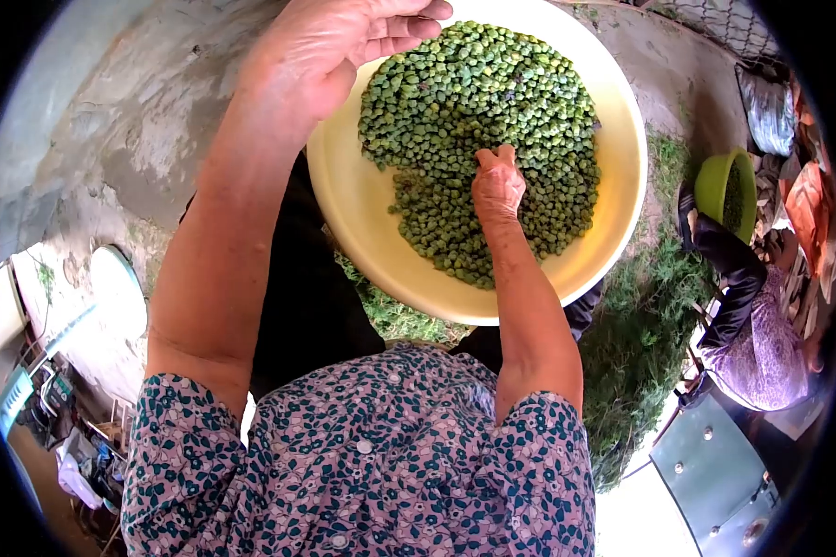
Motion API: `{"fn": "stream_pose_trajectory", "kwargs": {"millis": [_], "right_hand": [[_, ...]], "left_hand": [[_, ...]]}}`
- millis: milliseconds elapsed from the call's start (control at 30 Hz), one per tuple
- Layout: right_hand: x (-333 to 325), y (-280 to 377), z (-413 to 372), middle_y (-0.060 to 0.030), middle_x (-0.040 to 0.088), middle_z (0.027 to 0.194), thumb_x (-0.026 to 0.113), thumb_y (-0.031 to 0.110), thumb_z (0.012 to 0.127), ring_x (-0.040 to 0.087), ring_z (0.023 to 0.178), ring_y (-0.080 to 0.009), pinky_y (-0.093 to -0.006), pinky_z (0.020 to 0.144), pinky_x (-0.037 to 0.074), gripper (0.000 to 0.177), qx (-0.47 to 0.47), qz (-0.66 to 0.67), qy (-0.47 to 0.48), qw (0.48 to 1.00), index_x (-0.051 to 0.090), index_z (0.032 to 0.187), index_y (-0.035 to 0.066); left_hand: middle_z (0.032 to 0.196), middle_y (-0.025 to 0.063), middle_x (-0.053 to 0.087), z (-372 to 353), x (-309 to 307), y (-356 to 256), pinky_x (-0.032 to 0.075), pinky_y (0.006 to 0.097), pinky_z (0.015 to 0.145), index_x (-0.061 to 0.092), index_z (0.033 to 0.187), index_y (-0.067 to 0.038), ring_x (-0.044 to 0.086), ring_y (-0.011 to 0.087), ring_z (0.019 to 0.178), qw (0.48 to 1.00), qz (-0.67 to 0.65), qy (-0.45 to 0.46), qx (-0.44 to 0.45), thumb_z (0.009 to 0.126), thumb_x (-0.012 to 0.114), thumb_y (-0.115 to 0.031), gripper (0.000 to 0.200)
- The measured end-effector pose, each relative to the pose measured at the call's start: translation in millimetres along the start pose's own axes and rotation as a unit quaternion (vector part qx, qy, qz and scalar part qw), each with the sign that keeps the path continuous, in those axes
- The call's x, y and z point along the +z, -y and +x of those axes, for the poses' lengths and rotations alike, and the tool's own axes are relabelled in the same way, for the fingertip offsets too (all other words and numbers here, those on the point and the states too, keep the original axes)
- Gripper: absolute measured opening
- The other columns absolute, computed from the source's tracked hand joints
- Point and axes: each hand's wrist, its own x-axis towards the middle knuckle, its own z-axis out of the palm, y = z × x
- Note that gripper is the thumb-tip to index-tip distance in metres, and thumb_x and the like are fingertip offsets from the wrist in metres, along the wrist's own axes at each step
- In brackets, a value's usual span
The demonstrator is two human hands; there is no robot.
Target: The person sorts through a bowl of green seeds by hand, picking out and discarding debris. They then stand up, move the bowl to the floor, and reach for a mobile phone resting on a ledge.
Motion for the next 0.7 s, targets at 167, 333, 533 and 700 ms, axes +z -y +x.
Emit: {"fn": "stream_pose_trajectory", "kwargs": {"millis": [167, 333, 533, 700], "right_hand": [[-10.2, 2.6, -2.8, -0.0083, 0.056, 0.091, 0.066, 0.009, 0.075, 0.059, 0.077, -0.0279, -0.0387, 0.065, 0.048, 0.014, 0.063, 0.08, -0.015, 0.995, 0.066, 0.089, 0.012], [-36.4, 4.9, -6.6, -0.0087, 0.06, 0.083, 0.062, 0.009, 0.077, 0.06, 0.071, -0.0203, -0.0319, 0.062, 0.049, 0.01, 0.112, 0.289, -0.005, 0.951, 0.063, 0.084, 0.002], [-111.4, 59.6, -24.9, -0.0052, 0.058, 0.072, 0.056, 0.005, 0.083, 0.054, 0.062, -0.0112, -0.024, 0.059, 0.044, 0.011, 0.174, 0.563, 0.055, 0.806, 0.056, 0.093, -0.001], [-138.5, 81.9, -36.1, -0.0054, 0.058, 0.073, 0.056, 0.007, 0.087, 0.054, 0.063, -0.0112, -0.0242, 0.062, 0.044, 0.011, 0.149, 0.624, 0.009, 0.767, 0.054, 0.095, 0.0]], "left_hand": [[0.079, 0.0077, 0.063, 0.4, 4.3, 3.0, 0.045, 0.022, 0.064, 0.062, 0.089, 0.004, 0.059, 0.0121, 0.072, 0.999, 0.03, 0.018, 0.014, 0.083, 0.059, -0.006, 0.012], [0.092, 0.0105, 0.066, -2.3, 9.1, 17.2, 0.05, 0.0302, 0.079, 0.063, 0.101, -0.001, 0.062, 0.0181, 0.085, 0.897, 0.42, 0.075, 0.115, 0.085, 0.058, -0.014, 0.021], [0.101, 0.0139, 0.064, -9.7, 23.7, 53.7, 0.049, 0.0365, 0.084, 0.06, 0.108, -0.005, 0.063, 0.0254, 0.088, 0.75, 0.626, 0.207, 0.046, 0.084, 0.055, -0.01, 0.025], [0.084, 0.012, 0.065, -13.2, 26.6, 61.9, 0.05, 0.0319, 0.073, 0.063, 0.097, -0.003, 0.064, 0.0218, 0.078, 0.784, 0.54, 0.299, 0.06, 0.076, 0.062, -0.009, 0.022]]}}
